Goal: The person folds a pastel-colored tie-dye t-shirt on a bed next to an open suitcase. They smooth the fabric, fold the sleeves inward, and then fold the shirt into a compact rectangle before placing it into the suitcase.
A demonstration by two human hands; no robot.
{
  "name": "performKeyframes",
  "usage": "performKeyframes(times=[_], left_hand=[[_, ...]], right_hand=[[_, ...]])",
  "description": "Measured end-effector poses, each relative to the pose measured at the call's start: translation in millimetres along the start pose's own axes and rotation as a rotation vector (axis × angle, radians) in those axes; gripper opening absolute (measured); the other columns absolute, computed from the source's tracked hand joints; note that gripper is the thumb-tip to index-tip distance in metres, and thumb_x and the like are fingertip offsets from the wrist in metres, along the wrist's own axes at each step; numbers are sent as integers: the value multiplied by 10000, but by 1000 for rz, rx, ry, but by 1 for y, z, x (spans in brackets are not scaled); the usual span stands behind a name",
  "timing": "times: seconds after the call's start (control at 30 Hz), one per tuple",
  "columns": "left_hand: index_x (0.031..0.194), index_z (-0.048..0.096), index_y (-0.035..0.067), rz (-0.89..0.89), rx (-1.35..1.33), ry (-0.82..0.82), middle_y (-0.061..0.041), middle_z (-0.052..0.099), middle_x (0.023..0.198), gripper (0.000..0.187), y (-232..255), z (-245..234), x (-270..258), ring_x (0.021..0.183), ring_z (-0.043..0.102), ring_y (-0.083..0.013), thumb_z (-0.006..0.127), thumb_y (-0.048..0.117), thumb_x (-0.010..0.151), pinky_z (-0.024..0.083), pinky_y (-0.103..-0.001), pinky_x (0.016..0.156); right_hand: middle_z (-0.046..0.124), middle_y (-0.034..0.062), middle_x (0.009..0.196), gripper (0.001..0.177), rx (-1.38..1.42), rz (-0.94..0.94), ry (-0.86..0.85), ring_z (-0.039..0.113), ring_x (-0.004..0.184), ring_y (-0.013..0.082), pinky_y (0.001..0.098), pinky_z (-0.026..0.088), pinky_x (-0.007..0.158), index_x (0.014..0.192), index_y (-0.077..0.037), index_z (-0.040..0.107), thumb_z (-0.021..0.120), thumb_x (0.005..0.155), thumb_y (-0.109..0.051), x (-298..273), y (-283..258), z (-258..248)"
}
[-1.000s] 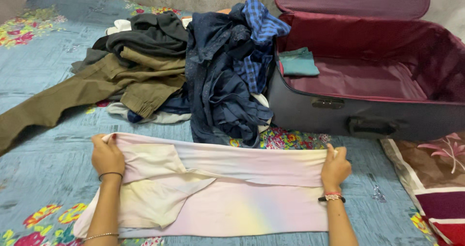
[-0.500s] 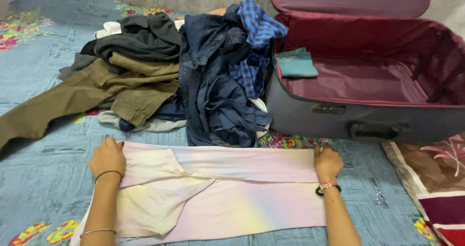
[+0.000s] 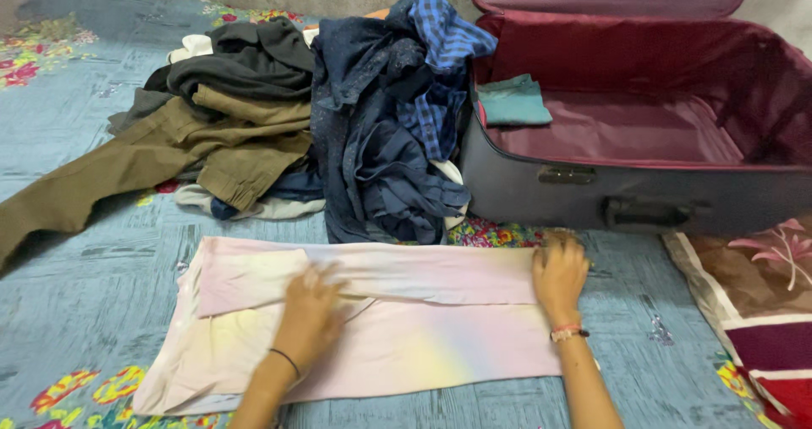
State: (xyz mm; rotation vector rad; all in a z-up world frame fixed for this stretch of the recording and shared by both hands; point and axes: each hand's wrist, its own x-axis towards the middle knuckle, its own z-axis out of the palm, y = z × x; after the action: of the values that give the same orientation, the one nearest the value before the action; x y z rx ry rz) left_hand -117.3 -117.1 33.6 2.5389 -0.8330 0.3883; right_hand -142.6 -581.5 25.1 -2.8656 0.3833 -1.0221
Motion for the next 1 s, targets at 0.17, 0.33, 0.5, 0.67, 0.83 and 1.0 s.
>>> performKeyframes(times=[0.17, 0.33, 0.5, 0.67, 0.83, 1.0], left_hand=[[1377, 561, 151, 174, -86, -242, -96, 381, 1578, 544, 56, 15, -9, 1502, 233, -367, 661, 242, 851, 153, -588, 1190], [1483, 465, 111, 60, -69, -153, -144, 286, 1603, 633, 74, 42, -11, 1524, 164, -379, 589, 374, 921, 95, -605, 1156], [1454, 480, 121, 7, -37, -187, -122, 266, 1633, 584, 73, 48, -18, 1523, 144, -342, 543, 408, 949, 95, -569, 1195], [1444, 497, 120, 10, -50, -164, -109, 289, 1628, 571, 73, 48, -19, 1528, 155, -325, 555, 399, 950, 110, -560, 1198], [1440, 507, 117, 19, -53, -139, -107, 306, 1622, 579, 73, 48, -19, 1521, 175, -322, 569, 392, 934, 127, -555, 1196], [1437, 515, 110, 7, -48, -147, -98, 321, 1623, 571, 74, 46, -21, 1522, 192, -316, 571, 378, 936, 143, -541, 1202]], right_hand=[[510, 203, 1470, 553, 174, -269, -118, 460, 1332, 399, 534, 339, 1140, 1386, -86, 565, 655, 884, -299, -28, -33, -39], [327, 143, 1621, 670, 81, -349, -407, 273, 1491, 353, 599, 239, 1132, 1499, -173, 432, 586, 908, -449, -59, -23, -49], [282, 92, 1660, 712, -69, -22, -444, 270, 1508, 309, 661, 235, 1133, 1573, -181, 352, 468, 964, -531, -74, 28, -35], [275, 106, 1686, 689, -217, 129, -415, 275, 1565, 293, 657, 261, 1156, 1546, -159, 387, 461, 988, -556, -81, 23, -36], [246, 177, 1670, 743, 73, -201, -312, 229, 1525, 384, 689, 212, 1131, 1564, -118, 361, 476, 956, -530, -102, -2, -46], [251, 152, 1648, 730, -48, -38, -513, 222, 1520, 333, 683, 199, 1136, 1556, -154, 362, 501, 963, -556, -111, 12, -42]])
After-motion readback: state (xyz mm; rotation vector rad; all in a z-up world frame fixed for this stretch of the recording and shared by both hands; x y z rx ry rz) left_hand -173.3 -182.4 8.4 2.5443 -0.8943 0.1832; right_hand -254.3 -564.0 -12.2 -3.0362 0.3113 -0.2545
